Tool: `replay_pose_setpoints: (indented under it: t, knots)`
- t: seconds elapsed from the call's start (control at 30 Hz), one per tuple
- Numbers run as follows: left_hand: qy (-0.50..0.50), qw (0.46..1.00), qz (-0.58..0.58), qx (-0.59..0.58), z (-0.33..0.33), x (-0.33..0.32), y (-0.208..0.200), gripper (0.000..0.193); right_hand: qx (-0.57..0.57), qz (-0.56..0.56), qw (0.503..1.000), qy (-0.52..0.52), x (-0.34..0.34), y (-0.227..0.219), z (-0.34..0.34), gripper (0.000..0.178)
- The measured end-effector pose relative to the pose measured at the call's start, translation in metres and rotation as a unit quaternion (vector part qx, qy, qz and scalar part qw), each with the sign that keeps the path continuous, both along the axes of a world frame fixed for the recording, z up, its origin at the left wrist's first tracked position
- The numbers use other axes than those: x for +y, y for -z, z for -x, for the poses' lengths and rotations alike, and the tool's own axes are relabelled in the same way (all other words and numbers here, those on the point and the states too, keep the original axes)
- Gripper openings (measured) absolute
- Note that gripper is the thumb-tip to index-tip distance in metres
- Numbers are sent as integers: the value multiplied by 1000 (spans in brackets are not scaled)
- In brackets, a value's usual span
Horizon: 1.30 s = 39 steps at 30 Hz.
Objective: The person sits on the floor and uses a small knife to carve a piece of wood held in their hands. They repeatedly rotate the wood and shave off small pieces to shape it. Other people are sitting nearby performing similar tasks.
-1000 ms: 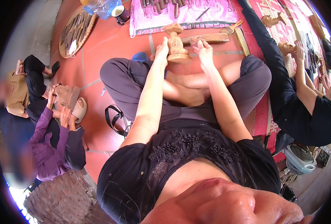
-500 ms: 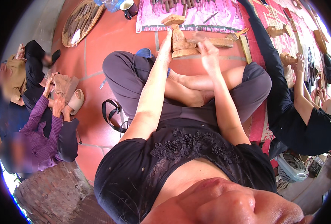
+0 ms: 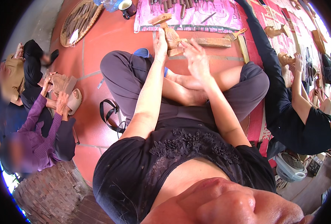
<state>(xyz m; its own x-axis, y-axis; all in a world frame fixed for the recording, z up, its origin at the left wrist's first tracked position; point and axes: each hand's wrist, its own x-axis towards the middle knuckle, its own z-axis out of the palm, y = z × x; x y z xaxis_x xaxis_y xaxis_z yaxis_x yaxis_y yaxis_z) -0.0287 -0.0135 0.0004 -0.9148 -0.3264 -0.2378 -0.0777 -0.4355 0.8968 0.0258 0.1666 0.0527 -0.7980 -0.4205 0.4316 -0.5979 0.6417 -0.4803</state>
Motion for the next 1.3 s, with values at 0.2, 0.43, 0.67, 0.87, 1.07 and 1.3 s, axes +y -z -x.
replay_pose_setpoints:
  t: [0.2, 0.43, 0.67, 0.87, 1.07, 1.3]
  knots:
    - [-47, 998, 18, 28, 2, 1, -1, 46, -89, 76, 990, 73, 15, 17, -26, 43]
    - [-12, 1000, 5, 1, -6, 12, -20, 50, 8, 95, 995, 18, 1, -17, -11, 48]
    - [-8, 996, -86, -13, 4, -5, -6, 62, -118, 386, 912, 77, 2, -45, -4, 43]
    - [61, 994, -23, -83, -16, 17, -33, 71, -5, 169, 984, 61, -27, -30, 4, 31]
    - [75, 992, -30, -98, -13, -3, -10, 70, -109, 214, 970, 25, -11, -16, -23, 21]
    - [168, 964, -204, -25, -40, 16, -18, 43, -34, 158, 983, 84, -11, -27, -2, 25]
